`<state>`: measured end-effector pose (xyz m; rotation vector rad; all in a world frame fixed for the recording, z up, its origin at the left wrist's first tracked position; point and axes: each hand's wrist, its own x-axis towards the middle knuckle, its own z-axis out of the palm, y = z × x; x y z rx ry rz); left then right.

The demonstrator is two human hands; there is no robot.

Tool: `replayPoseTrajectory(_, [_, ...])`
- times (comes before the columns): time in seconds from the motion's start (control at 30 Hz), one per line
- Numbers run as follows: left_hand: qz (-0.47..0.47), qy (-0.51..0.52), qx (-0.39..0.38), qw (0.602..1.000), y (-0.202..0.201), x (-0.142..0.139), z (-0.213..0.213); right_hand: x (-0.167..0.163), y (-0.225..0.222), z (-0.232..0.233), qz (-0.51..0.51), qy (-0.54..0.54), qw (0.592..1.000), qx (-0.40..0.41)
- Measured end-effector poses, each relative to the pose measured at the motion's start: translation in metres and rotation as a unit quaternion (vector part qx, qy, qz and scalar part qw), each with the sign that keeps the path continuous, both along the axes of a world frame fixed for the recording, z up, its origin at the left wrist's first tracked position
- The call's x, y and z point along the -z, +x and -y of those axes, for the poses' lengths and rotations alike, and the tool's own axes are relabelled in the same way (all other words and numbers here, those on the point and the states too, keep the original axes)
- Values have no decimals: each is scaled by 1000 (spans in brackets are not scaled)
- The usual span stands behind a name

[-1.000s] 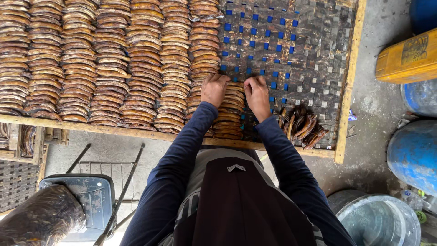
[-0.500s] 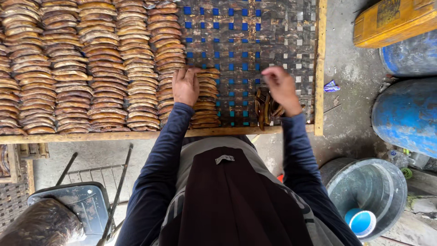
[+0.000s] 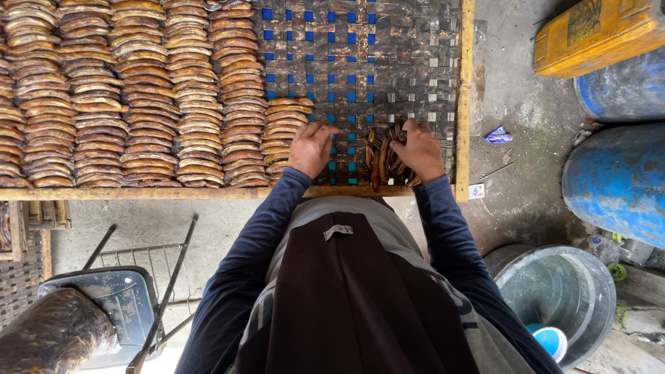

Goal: The person stands over a woven bamboo drying tray covered with dried banana slices and picks through them by hand, removing dark or spoiled slices and gathering them into a pile at the edge of the tray. They work across the tray section by section, leaving the lighter acceptable slices in place.

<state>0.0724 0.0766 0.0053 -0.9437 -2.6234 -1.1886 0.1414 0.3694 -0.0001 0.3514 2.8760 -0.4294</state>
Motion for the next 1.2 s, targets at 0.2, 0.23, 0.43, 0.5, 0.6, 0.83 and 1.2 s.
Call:
replayPoseTrajectory(0.2, [26,27,-16,999,9,3,0,-6,1,-40,53,-237,969,34])
replayPoseTrajectory(0.23, [45,40,-27,998,10,5,1,-12,4,-43,64,-294,951,64])
replayPoseTrajectory(0.43, [420,71,76,902,17,14,-21,-58,4,-41,-6,-387,916,104])
replayPoseTrajectory(0.5, [604,139,111,777,20,11,-35,-75,-3,-33,-68,-376,921,70])
replayPoseTrajectory(0.6, [744,250,130,606,20,5,-51,-100,-10,-4,-174,-284,942,-33])
replayPoseTrajectory(0.83, [696,509,85,499,-10,10,-48,-123,-1,99,-275,-115,900,-318])
replayPoseTrajectory(1.2, [628,620,6,471,-28,2,0,-72,-62,89,-157,-458,874,-47])
